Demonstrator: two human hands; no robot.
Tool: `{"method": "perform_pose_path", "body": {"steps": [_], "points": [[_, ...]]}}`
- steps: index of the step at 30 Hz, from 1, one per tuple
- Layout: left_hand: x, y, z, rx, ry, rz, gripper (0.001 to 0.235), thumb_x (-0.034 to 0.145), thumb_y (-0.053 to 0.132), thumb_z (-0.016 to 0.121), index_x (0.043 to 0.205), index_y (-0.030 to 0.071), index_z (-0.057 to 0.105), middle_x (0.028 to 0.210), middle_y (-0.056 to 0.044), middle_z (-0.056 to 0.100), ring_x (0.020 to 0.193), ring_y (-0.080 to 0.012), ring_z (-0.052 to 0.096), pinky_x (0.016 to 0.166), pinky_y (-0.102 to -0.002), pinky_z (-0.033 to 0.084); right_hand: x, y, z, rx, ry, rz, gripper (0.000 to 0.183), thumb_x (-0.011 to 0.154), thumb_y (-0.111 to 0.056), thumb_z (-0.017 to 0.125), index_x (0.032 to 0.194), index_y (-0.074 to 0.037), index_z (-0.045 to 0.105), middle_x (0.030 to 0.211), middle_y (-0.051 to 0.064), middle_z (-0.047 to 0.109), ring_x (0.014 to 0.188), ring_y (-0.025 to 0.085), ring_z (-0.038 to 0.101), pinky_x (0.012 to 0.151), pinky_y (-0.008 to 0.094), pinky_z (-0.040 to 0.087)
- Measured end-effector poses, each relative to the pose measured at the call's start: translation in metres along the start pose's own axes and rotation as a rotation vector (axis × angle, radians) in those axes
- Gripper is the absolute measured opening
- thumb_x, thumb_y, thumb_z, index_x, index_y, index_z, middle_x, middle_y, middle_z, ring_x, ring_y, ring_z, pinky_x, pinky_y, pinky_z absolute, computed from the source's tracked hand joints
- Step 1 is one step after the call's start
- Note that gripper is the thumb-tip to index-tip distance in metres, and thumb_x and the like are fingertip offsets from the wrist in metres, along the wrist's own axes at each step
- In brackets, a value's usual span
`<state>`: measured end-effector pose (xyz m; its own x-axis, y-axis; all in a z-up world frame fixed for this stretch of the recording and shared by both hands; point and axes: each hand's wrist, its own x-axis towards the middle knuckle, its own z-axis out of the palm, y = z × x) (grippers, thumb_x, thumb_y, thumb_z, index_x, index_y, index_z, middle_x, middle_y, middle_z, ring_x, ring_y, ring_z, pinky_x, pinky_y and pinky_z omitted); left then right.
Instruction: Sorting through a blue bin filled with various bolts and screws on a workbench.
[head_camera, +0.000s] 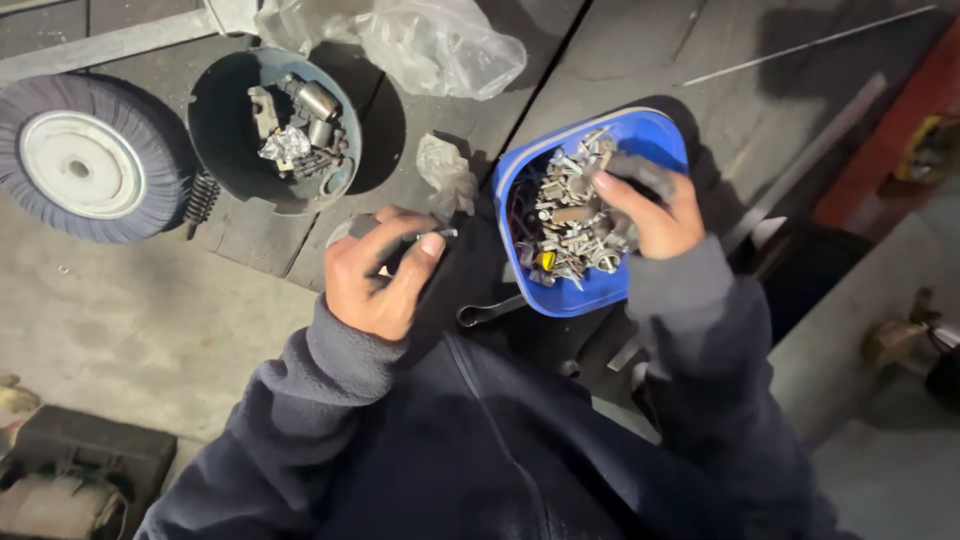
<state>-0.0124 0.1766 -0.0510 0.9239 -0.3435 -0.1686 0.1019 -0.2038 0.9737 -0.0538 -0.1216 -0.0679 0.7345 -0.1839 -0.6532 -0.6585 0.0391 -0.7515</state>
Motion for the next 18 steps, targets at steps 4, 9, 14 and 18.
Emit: {"method": "perform_pose_path", "body": {"steps": [4,9,14,18], "points": [[0.001,0.015,0.007,-0.019,-0.037,-0.029,0.013,0.095,0.007,0.067,0.105,0.001,0.074,0.088,-0.011,0.071,0.077,-0.0193,0.070,0.075,-0.029,0.053,-0.049,-0.015,0.001,0.268,-0.075,0.047,0.025,0.103,-0.010,0.062,0.119,0.008,0.069,0.105,0.014,0.075,0.093,0.018,0.071,0.087,0.032,0.057],[-0.008,0.032,0.019,-0.162,-0.157,-0.042,0.017,0.095,0.006,0.071,0.111,0.000,0.072,0.092,-0.006,0.075,0.082,-0.0119,0.070,0.075,-0.026,0.056,-0.096,-0.032,0.016,0.208,-0.038,-0.008,0.030,0.095,-0.006,0.065,0.120,0.008,0.069,0.108,0.015,0.078,0.099,0.019,0.076,0.092,0.033,0.059],[-0.013,0.061,0.022,-0.348,-0.274,-0.211,0.024,0.100,0.007,0.065,0.122,-0.001,0.068,0.093,-0.004,0.075,0.074,-0.0089,0.065,0.067,-0.026,0.054,-0.132,-0.036,0.031,-0.051,0.062,-0.310,0.022,0.095,-0.003,0.072,0.113,0.008,0.072,0.108,0.014,0.079,0.098,0.018,0.077,0.093,0.032,0.060],[-0.024,0.071,0.028,-0.326,-0.388,-0.218,0.021,0.104,0.010,0.060,0.120,-0.002,0.066,0.092,-0.004,0.074,0.073,-0.0082,0.066,0.067,-0.026,0.056,-0.152,-0.034,0.038,-0.098,0.201,-0.269,0.020,0.091,-0.003,0.076,0.109,0.006,0.075,0.101,0.013,0.081,0.090,0.017,0.077,0.086,0.029,0.060]]}}
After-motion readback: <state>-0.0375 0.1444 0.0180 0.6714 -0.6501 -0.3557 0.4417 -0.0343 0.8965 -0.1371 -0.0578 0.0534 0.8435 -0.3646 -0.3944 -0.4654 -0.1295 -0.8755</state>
